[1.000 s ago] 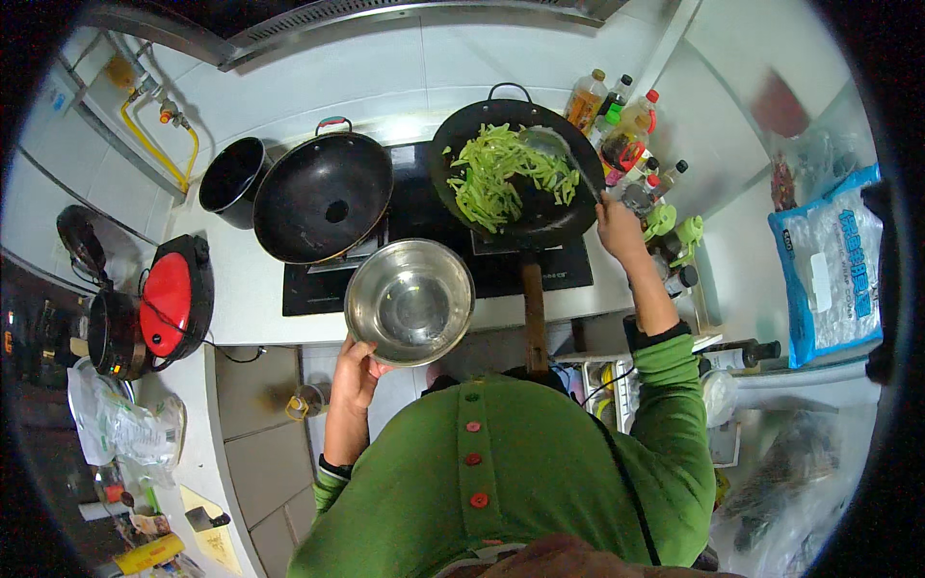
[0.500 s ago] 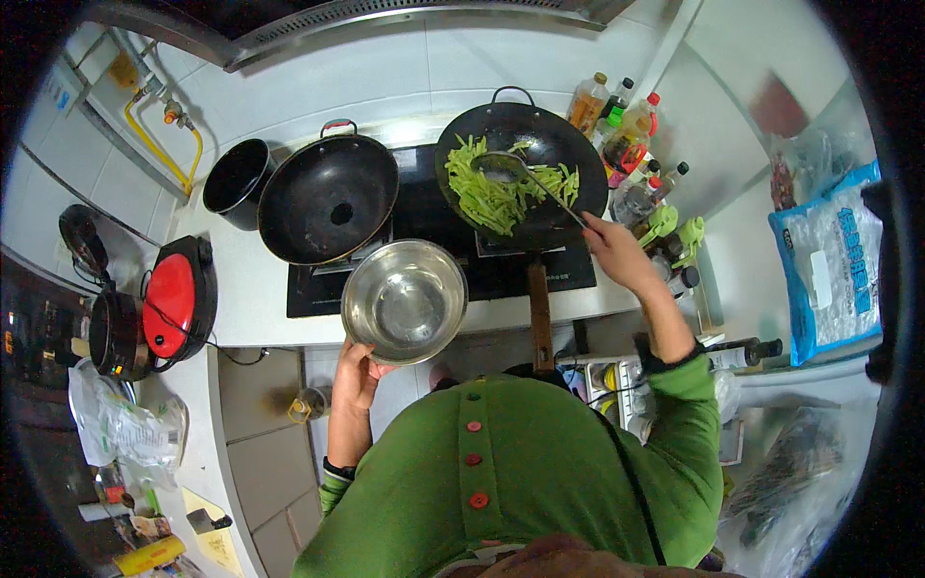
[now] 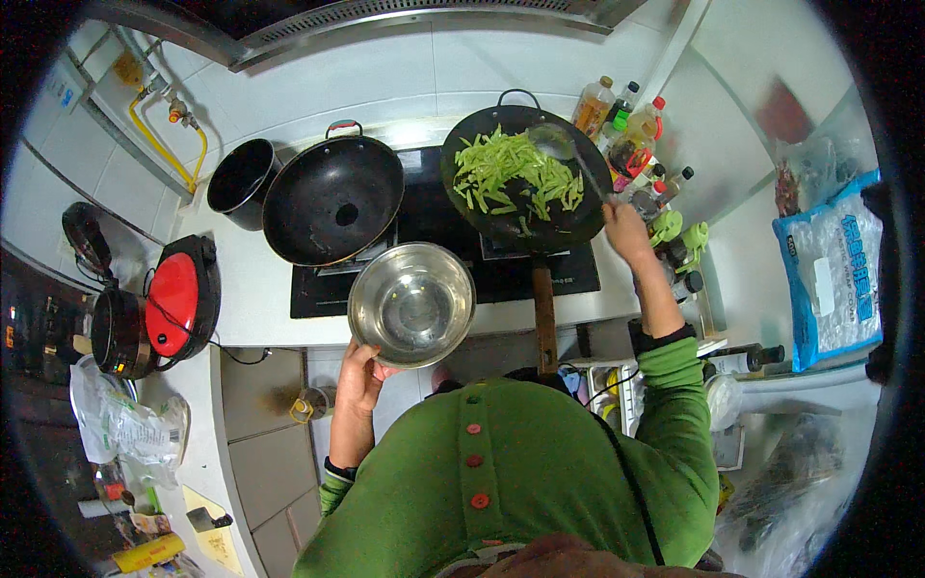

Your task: The person stir-fries green vegetables in a wok using a ladle, adds water from a metal bowl, and seasons the dish with a spoon. The person then retrieves a bowl from a drawer and places it on the counter.

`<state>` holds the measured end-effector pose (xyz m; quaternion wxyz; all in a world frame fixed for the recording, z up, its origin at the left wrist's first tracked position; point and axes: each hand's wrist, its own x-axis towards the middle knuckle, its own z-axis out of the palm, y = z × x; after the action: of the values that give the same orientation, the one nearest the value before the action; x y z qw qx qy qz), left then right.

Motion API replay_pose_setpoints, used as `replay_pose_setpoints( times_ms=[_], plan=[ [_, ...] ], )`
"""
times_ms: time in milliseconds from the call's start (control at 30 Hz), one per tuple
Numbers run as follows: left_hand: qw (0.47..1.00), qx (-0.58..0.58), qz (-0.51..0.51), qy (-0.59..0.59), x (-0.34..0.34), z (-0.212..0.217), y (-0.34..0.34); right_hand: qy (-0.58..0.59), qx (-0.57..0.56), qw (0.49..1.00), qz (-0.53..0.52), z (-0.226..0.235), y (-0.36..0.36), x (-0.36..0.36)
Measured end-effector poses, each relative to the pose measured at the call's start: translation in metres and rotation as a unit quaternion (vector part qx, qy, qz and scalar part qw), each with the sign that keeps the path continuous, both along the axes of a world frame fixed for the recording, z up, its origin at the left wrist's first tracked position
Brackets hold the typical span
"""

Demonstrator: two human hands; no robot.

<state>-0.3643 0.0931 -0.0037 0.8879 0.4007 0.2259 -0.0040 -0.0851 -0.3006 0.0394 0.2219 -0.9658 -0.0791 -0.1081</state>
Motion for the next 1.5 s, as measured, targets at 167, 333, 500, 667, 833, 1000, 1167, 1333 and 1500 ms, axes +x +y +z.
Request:
replay_pose_setpoints(
  times_ms=[167, 333, 500, 667, 833, 1000, 1167, 1333, 1500],
  plan=[
    [1.0, -0.018, -0.017, -0.015, -0.001, 0.0, 0.0, 0.014, 0.125, 0.992, 0.002, -0.026, 0.022, 0.041],
    [1.0, 0.0, -0.009, 0.0, 0.004, 0.0, 0.001, 0.026, 0.022, 0.993, 0.115, -0.033, 0.055, 0.007],
    [1.0, -0.004, -0.025, -0.019, 0.011, -0.003, 0.002, 0.004, -0.162, 0.976, 0.147, 0.06, -0.001, -0.06],
    [0.999, -0.01, -0.028, -0.018, 0.02, -0.004, 0.0, 0.034, -0.157, 0.979, 0.127, 0.128, -0.044, -0.098],
    [0.999, -0.009, -0.031, -0.013, 0.024, -0.001, -0.007, 0.112, -0.173, 0.972, 0.115, 0.088, -0.032, -0.081],
    [0.999, 0.0, -0.034, 0.002, 0.022, -0.001, -0.005, 0.052, -0.122, 0.991, 0.033, 0.019, 0.001, -0.029],
    [0.999, -0.002, -0.034, -0.015, 0.018, -0.001, -0.008, 0.001, -0.014, 0.998, -0.059, 0.007, -0.011, -0.001],
    [1.0, 0.011, -0.02, 0.012, 0.015, 0.005, -0.011, 0.057, 0.06, 0.997, -0.009, -0.029, 0.037, 0.023],
    [1.0, 0.013, -0.028, -0.001, 0.018, 0.008, -0.009, 0.087, 0.143, 0.975, 0.145, -0.003, 0.032, -0.012]
  ],
)
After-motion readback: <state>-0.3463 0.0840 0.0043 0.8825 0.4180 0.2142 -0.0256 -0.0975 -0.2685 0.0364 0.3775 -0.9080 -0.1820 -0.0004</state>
